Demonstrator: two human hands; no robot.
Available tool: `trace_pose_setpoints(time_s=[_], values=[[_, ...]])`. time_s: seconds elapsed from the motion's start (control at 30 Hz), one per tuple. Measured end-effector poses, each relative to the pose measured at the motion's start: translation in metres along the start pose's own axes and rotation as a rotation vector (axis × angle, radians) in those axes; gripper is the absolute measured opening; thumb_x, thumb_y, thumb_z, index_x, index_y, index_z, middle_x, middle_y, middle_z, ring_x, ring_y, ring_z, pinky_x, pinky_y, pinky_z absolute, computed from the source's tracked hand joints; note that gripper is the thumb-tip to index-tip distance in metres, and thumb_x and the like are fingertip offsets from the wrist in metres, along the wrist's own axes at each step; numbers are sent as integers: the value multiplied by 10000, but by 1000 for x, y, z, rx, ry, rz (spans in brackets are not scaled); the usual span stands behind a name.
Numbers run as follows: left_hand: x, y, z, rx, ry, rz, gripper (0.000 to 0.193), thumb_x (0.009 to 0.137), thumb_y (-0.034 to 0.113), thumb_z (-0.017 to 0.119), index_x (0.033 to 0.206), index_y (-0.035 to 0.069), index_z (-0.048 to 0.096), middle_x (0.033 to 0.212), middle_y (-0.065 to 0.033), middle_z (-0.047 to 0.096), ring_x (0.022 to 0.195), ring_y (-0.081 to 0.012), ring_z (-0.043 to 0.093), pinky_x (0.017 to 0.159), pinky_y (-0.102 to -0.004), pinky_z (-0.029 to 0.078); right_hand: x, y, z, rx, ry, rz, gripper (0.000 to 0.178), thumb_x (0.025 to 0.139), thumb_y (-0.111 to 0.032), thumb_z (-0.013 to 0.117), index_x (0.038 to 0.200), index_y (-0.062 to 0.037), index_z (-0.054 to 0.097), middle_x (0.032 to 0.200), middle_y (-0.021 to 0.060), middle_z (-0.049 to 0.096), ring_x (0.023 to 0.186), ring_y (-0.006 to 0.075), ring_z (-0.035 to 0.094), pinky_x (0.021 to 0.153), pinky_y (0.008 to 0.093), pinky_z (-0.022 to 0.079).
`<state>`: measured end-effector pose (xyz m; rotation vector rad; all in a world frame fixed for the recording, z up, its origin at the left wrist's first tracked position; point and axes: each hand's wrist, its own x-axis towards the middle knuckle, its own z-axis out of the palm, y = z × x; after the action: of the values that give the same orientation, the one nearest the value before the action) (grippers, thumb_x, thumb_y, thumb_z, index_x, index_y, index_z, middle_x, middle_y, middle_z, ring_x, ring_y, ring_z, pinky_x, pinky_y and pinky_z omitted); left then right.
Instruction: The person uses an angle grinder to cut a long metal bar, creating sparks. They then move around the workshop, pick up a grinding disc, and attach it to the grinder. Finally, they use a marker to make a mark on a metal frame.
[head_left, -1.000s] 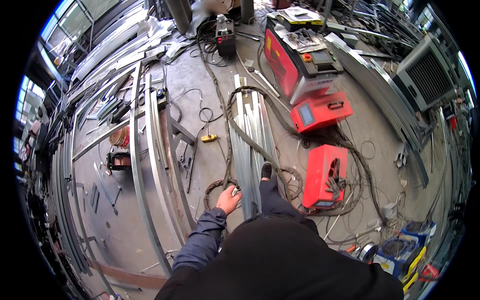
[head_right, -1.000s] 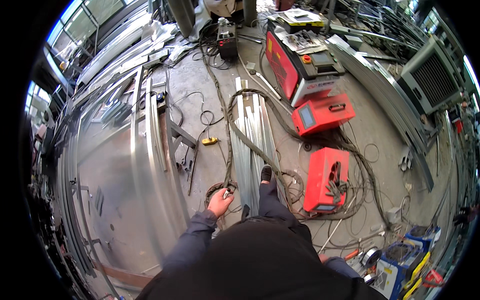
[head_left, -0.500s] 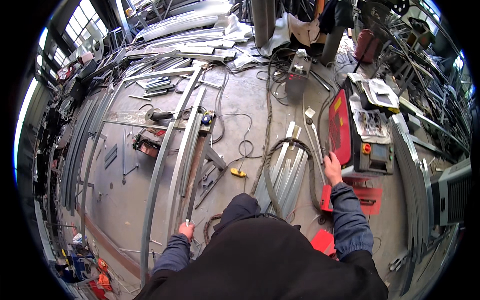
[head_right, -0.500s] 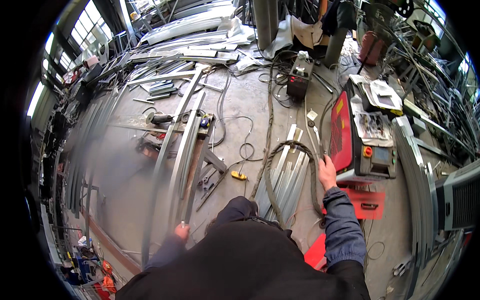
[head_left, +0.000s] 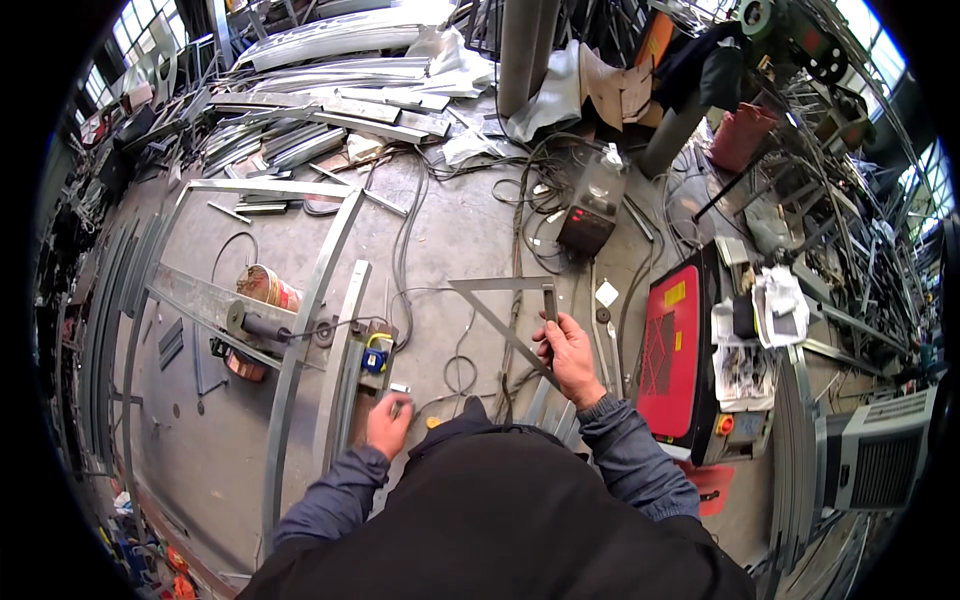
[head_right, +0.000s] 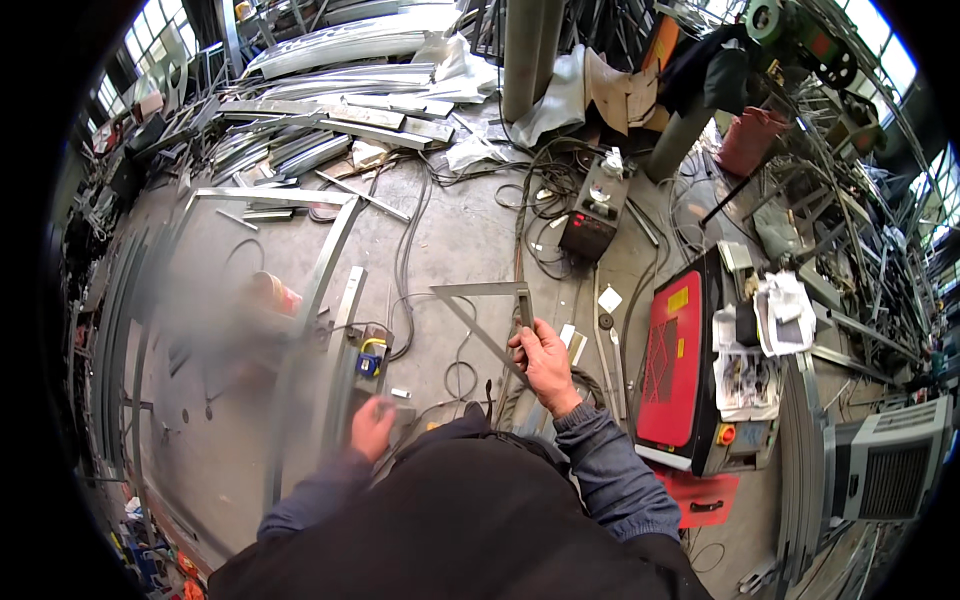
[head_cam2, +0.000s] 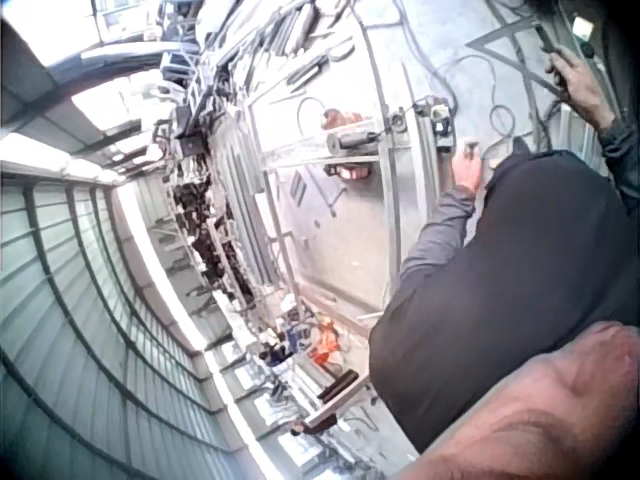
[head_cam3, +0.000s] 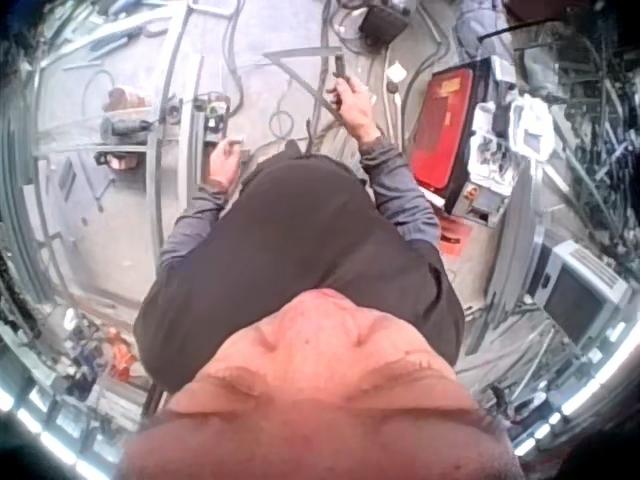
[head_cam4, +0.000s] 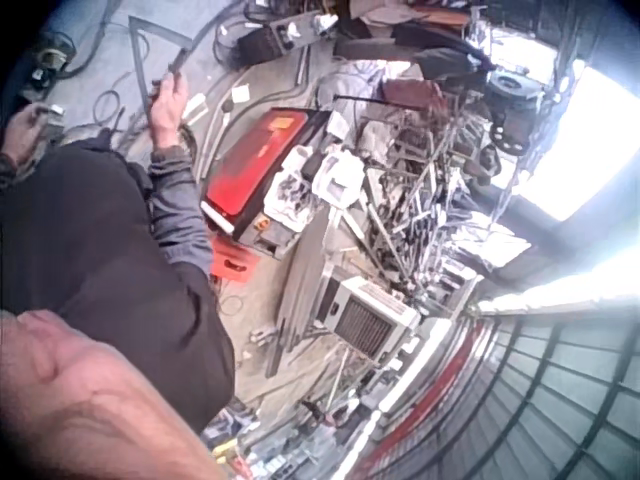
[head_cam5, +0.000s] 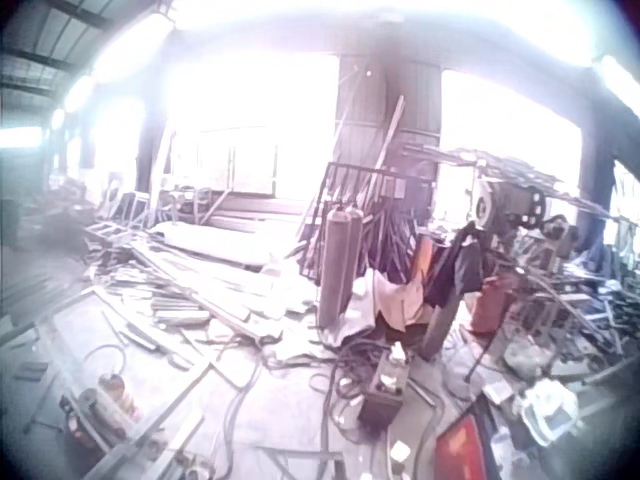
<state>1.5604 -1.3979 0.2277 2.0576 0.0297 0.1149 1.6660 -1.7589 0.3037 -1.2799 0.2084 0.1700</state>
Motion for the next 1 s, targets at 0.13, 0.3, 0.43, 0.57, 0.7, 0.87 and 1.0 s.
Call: trace_pose_setpoints(time_s=[0.13, 0.3, 0.43, 0.57, 0.7, 0.87, 1.0], values=[[176, 137, 9, -73, -234, 223, 234, 940, 58, 680, 1172, 29, 689, 978, -118, 702, 754, -194, 667, 656, -340, 544, 103, -29, 16, -475, -26, -244, 332, 1005, -185, 659, 1286, -8, 639, 929, 32, 673, 801, 168, 617, 725, 314, 504], [330, 191, 30, 288, -257, 700, 540, 767, -43, 688, 1301, 13, 633, 1321, -150, 621, 1210, -352, 605, 1066, -450, 485, 231, -66, 51, -944, -396, -564, 316, 900, -176, 714, 1203, -90, 709, 955, 118, 681, 927, 331, 657, 815, 414, 532], [415, 136, 39, 555, -309, 461, 610, 810, 28, 676, 1405, 16, 542, 1339, -140, 597, 1271, -306, 571, 1182, -485, 371, 365, -65, 86, -981, -825, -644, 264, 900, -174, 717, 1154, -102, 724, 946, 98, 692, 927, 324, 657, 818, 418, 539], [473, 76, 52, 687, -248, 148, 611, 848, 112, 690, 1431, 30, 522, 1159, -100, 653, 1149, -274, 606, 1082, -479, 389, 495, -72, 139, -1024, -1186, -775, 272, 905, -203, 703, 1161, -110, 720, 967, 60, 712, 900, 315, 651, 817, 418, 532], [508, 50, 51, 728, -18, -9, 571, 870, 185, 696, 1397, 27, 544, 1053, -83, 663, 1078, -257, 609, 1035, -452, 394, 582, -60, 193, -1054, -1474, -892, 309, 904, -234, 683, 1192, -125, 711, 985, 32, 723, 943, 287, 647, 854, 409, 517], [560, 7, 41, 735, 210, -216, 601, 794, 110, 738, 1362, 4, 575, 1063, -115, 646, 1073, -299, 600, 1053, -473, 393, 652, -44, 269, -919, -1523, -1098, 333, 870, -193, 688, 1192, -114, 710, 1200, 37, 686, 1143, 270, 597, 1002, 408, 465], [610, -31, 17, 710, 331, -230, 502, 808, 83, 685, 1304, 36, 622, 1038, -104, 641, 1062, -294, 601, 1137, -504, 373, 693, -24, 298, -928, -1474, -883, 608, 769, -123, 751, 1361, -112, 611, 1429, 113, 560, 1297, 321, 516, 1119, 437, 411]])
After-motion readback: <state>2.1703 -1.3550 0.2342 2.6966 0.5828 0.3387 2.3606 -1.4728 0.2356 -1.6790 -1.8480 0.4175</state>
